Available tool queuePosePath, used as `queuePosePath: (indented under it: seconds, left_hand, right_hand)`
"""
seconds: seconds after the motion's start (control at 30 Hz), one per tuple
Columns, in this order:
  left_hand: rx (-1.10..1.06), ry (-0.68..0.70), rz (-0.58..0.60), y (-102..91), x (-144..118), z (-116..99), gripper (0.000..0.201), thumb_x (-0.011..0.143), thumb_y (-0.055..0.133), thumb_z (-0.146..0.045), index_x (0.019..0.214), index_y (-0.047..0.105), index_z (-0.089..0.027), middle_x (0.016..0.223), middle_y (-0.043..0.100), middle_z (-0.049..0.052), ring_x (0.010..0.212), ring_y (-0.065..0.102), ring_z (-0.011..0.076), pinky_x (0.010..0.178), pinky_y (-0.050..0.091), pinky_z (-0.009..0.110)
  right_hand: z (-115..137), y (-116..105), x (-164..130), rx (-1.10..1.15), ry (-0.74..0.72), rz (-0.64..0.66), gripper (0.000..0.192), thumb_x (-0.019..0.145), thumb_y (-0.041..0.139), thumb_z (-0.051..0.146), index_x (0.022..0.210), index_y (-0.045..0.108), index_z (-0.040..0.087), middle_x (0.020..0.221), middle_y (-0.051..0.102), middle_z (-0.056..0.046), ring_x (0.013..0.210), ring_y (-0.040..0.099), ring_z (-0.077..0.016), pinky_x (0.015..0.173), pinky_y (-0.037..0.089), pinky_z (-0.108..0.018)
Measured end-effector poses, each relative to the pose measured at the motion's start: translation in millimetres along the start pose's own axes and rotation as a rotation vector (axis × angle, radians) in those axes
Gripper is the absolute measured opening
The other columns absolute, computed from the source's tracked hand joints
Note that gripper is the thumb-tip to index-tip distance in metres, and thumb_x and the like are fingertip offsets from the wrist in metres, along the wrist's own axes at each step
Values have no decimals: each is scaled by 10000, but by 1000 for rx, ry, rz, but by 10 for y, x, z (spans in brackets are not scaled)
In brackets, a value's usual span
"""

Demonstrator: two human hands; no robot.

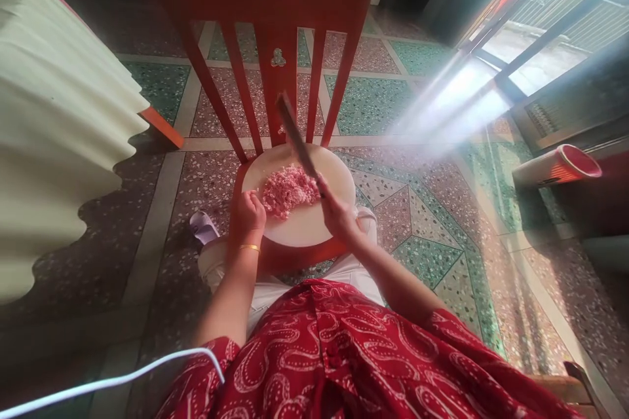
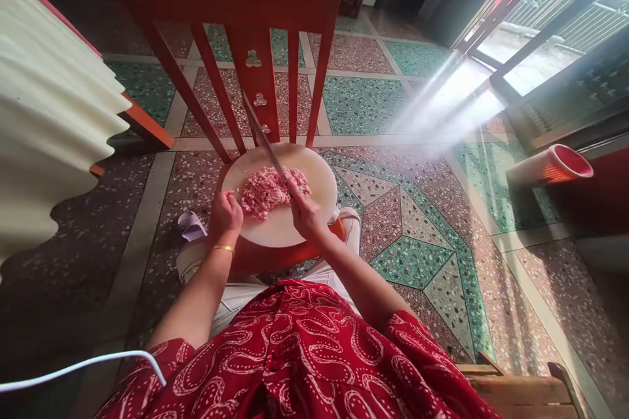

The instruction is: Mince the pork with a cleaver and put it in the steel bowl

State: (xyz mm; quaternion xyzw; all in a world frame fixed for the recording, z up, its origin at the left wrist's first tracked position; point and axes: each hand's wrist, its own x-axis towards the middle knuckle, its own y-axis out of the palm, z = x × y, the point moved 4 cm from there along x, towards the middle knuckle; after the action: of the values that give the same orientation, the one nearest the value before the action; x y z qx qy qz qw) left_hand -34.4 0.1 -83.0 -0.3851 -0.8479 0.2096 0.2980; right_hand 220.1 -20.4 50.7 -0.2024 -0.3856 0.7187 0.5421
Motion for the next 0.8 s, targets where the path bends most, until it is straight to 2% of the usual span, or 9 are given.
queuePosePath:
  seconds: [0.07,0.13,0.27,0.37,0.43,0.5,0.57,0.7,0.8]
  left_hand:
    - [5,-7,1,3,0,1,229,878,361,-207,942,573,-149,958,644,154,941,617,234,870,463,358]
    - [4,-4,10,11,-1,6,232,878,365,-213,946,577,-148,954,644,156,942,619,239,863,466,361]
    - [4,1,-6,22,-3,31,235,884,370,-224,954,583,-151,964,642,152,974,613,237,895,457,360]
    - [-7,1,-11,28,-3,29,235,882,368,-219,954,581,-151,964,642,152,964,613,231,899,455,356]
    - [-7,0,-6,21,-3,12,238,878,364,-212,956,580,-150,966,643,154,957,614,233,894,458,360]
    - [-4,-7,-1,5,-3,-2,241,869,363,-202,961,579,-146,966,642,157,951,616,240,883,463,368]
    - [-4,1,16,-5,-2,-12,233,862,379,-204,965,580,-147,963,643,152,950,615,245,876,466,373]
    - [-4,-3,-2,-4,7,-1,219,870,385,-215,939,582,-147,939,644,149,942,615,242,875,461,365]
    - [-9,-33,-10,12,13,10,217,873,378,-204,936,576,-143,945,641,157,946,615,238,881,456,361]
  right_hand:
    - [-141,189,-33,-58,127,203,518,971,344,270,1486,343,222,1063,715,-79,915,692,-229,841,537,-344]
    - [-158,163,-62,-73,180,287,496,970,357,265,1465,383,240,1003,733,-55,864,701,-227,789,542,-320]
    - [137,-249,-20,21,-20,29,496,983,323,295,1478,357,274,1202,665,-40,1057,645,-207,900,513,-311]
    - [154,-213,-18,43,-91,-113,521,984,296,288,1500,316,219,1271,617,-82,1112,617,-206,970,483,-342]
    - [-2,36,-39,3,-13,0,519,977,315,265,1490,337,189,1177,667,-111,1020,661,-219,922,506,-349]
    - [-169,261,-76,-48,116,209,500,968,363,252,1465,386,208,1035,721,-91,885,699,-224,823,533,-327]
    - [-203,266,-98,-50,176,299,482,965,387,261,1446,415,251,981,737,-54,826,706,-217,767,537,-300]
    - [128,-166,-50,83,-27,35,486,980,342,306,1464,382,281,1203,665,-36,1011,661,-205,875,518,-311]
    - [225,-189,-64,115,-115,-102,513,980,305,292,1488,343,222,1300,602,-71,1102,620,-203,947,491,-325]
